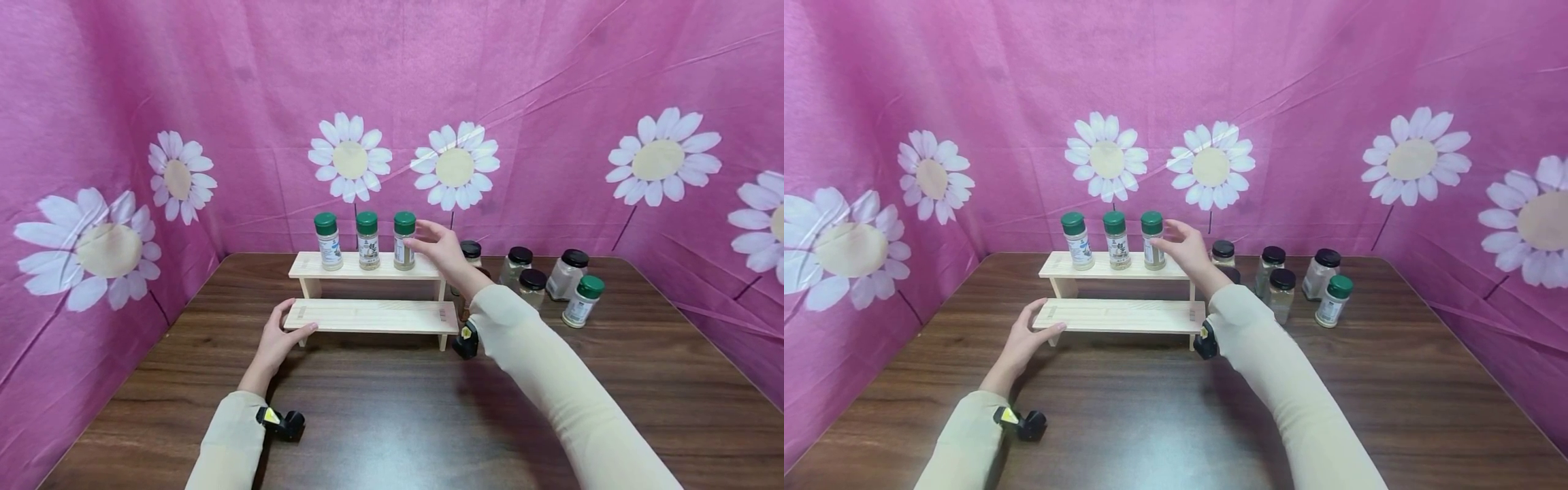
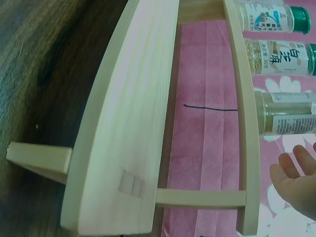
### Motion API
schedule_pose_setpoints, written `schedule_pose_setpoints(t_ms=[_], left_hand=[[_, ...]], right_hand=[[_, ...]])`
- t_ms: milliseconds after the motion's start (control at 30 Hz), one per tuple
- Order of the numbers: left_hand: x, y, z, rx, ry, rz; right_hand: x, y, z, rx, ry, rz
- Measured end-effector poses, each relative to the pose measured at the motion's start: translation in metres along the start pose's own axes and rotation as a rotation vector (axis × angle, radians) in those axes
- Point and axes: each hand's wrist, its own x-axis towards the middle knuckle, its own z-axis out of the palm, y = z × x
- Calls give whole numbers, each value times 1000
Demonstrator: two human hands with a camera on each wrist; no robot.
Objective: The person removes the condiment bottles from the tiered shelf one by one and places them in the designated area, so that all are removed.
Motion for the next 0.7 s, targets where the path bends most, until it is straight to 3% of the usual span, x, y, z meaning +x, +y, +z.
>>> schedule_pose_setpoints(t_ms=[433, 700], left_hand=[[0, -3, -1, 23, 1, 26], [-2, -7, -2, -26, 2, 155]], right_hand=[[5, -5, 15, -2, 40, 30], [7, -6, 19, -16, 77, 63]])
